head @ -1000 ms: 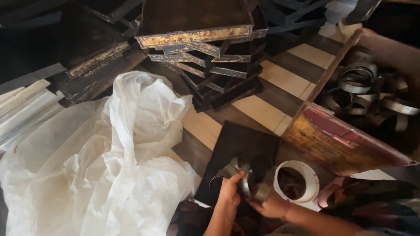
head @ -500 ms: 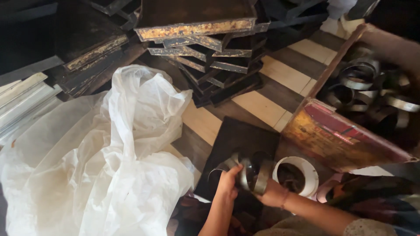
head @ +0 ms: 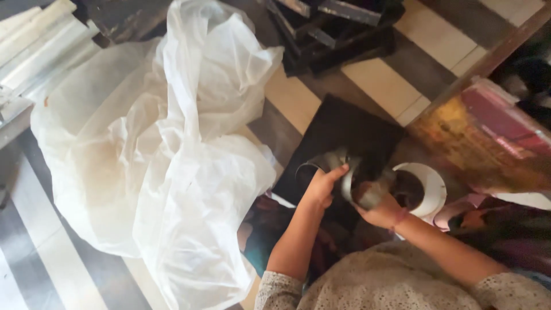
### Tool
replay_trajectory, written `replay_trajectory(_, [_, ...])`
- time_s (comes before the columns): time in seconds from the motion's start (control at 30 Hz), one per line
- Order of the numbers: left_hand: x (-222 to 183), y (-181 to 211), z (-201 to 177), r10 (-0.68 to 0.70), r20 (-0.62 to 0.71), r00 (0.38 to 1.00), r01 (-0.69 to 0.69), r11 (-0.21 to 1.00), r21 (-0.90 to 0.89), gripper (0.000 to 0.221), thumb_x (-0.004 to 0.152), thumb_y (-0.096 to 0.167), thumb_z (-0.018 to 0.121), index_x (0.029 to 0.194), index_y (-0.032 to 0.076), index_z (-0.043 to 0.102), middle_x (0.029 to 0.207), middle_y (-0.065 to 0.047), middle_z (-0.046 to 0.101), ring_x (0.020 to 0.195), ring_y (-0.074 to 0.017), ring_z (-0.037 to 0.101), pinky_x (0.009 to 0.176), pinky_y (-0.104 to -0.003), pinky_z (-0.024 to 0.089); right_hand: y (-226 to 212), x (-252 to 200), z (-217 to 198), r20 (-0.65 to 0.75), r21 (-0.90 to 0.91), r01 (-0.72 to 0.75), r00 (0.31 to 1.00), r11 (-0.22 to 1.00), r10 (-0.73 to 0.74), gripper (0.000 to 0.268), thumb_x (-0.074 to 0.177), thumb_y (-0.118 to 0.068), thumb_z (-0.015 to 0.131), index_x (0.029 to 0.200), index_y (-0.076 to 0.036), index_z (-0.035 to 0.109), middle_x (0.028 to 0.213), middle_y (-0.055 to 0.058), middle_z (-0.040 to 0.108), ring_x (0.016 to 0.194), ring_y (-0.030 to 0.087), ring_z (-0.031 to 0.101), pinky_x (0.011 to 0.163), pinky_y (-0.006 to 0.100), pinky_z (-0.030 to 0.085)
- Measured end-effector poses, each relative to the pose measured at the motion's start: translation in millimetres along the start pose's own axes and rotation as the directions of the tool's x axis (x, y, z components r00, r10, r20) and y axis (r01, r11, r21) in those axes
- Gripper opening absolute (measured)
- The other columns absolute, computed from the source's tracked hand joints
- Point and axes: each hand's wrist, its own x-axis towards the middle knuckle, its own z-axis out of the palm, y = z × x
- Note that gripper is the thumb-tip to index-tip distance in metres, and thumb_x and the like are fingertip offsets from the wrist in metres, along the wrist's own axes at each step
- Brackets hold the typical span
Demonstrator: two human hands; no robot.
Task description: Greasing round metal baking molds and placing them on a board.
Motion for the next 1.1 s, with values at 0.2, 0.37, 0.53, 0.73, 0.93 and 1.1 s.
replay_trajectory(0.2, [-11,0,6,0.08,0.159,0.984,-0.083,0.996,0.014,0.044,0.086,0.011,0.081,0.124,-0.002,0.065,0.104,-0.011,0.068,0.084,-0.0233,0.063,0.07,-0.04,0.05,-22,-8,5,-0.063,0.775,-0.071,0.98,0.628,0.188,0.012,0.096,-0.017,0.068,0.104,-0.01,0.074,0.096,0.009,0.08,0.093,0.031,0.076,0.085,0.042,0.058])
replay_trajectory(0.37, [1,-8,-3,0.212,0.105,0.972,-0.214,0.977,0.0,0.042,0.085,0.008,0.08,0.123,0.001,0.066,0.113,-0.008,0.073,0.099,-0.0198,0.071,0.087,-0.032,0.057,-10,-10,-8,-0.282,0.253,0.04,0.959,0.967,0.035,0.023,0.08,-0.018,0.074,0.101,-0.01,0.073,0.098,0.013,0.074,0.092,0.032,0.069,0.079,0.042,0.054])
replay_trajectory(0.53, [4,-1,-3,0.034,0.125,0.992,-0.004,0.972,-0.235,0.026,0.098,0.011,0.066,0.121,0.0,0.064,0.107,-0.014,0.074,0.09,-0.0235,0.072,0.08,-0.038,0.06,15,-14,-1,-0.32,0.376,0.063,0.945,0.925,0.066,0.015,0.092,-0.016,0.067,0.105,-0.011,0.074,0.096,0.007,0.076,0.091,0.026,0.072,0.082,0.039,0.055])
replay_trajectory(0.73, [-7,15,5,-0.008,0.216,0.976,0.072,0.954,-0.29,0.021,0.102,0.008,0.055,0.12,-0.001,0.061,0.107,-0.018,0.075,0.09,-0.0266,0.072,0.082,-0.04,0.06,7,-13,-14,-0.376,0.602,0.008,0.885,0.798,0.275,0.022,0.097,-0.011,0.067,0.118,-0.007,0.07,0.119,0.009,0.073,0.105,0.026,0.071,0.091,0.036,0.054])
replay_trajectory(0.93, [-18,13,6,0.032,0.244,0.969,0.046,0.95,-0.308,0.024,0.1,0.008,0.055,0.116,-0.007,0.064,0.103,-0.02,0.075,0.086,-0.0274,0.072,0.08,-0.04,0.061,6,-10,-24,-0.511,0.363,0.298,0.856,0.883,-0.079,0.042,0.086,-0.013,0.071,0.125,-0.001,0.06,0.133,0.017,0.061,0.121,0.034,0.061,0.1,0.041,0.049])
replay_trajectory(1.1, [-11,1,8,-0.031,0.209,0.977,0.113,0.912,-0.395,0.024,0.102,0.012,0.062,0.116,-0.008,0.064,0.101,-0.018,0.075,0.085,-0.0271,0.071,0.08,-0.041,0.06,33,-16,-5,-0.404,0.193,0.247,0.902,0.95,-0.152,0.036,0.088,-0.012,0.069,0.124,-0.009,0.069,0.129,0.011,0.07,0.114,0.029,0.068,0.095,0.04,0.054])
